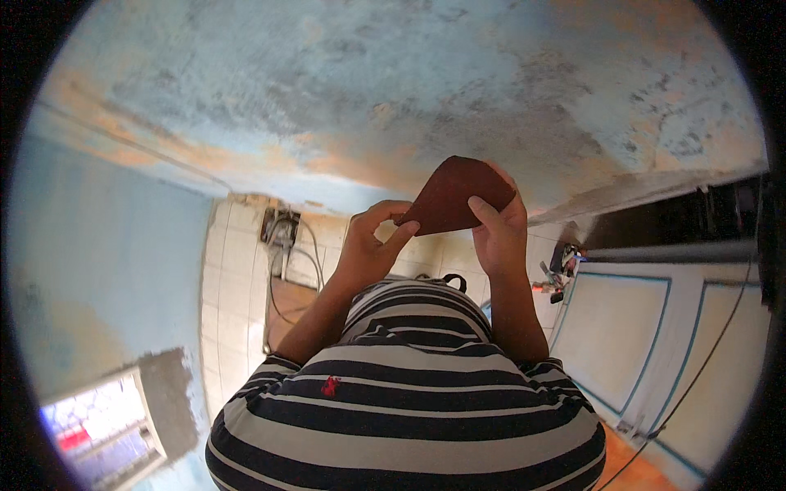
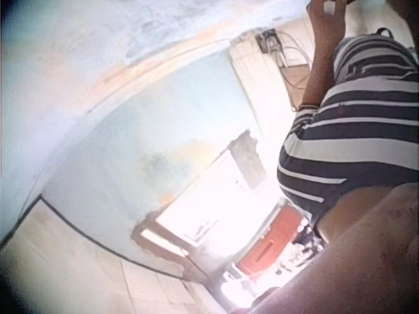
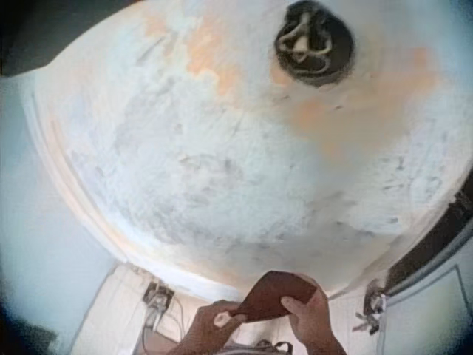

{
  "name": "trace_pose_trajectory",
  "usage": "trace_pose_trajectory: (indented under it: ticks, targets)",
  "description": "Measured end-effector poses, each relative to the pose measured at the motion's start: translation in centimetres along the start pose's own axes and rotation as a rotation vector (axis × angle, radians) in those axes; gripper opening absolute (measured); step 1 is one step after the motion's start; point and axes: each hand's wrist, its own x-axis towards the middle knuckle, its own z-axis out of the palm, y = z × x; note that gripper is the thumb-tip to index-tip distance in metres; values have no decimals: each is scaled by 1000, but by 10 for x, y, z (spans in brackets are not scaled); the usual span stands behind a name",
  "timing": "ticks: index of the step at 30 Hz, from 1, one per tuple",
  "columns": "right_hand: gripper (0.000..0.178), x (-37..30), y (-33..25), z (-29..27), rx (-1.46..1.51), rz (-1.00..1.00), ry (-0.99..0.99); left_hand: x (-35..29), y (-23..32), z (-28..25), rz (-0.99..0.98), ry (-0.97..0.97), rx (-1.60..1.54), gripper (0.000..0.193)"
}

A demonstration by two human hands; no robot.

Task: The person sands the ceiling with sandpaper, folds the sandpaper by hand, and sands different areas of the ceiling.

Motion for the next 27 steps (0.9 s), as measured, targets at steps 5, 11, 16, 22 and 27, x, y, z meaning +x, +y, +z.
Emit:
trace_pose_trajectory:
  ticks: [5,11,16,22,27]
  targets:
    - [61,6,7,-3,-227,65,-131,-18,2,-3,-40,84,35,26]
    - [65,16,18,21,-389,83,-330,-21,3,-25,60,190,156,27]
    - [65,21,32,52,-401,73,-281,-19,6,-48,-16,295,76,18]
    - [63,30,64,89,-327,127,-245,-19,-13,-100,20,324,-40,29]
    - [59,34,95,147,-12,240,-233,-21,-19,-166,-5,191,-2,50]
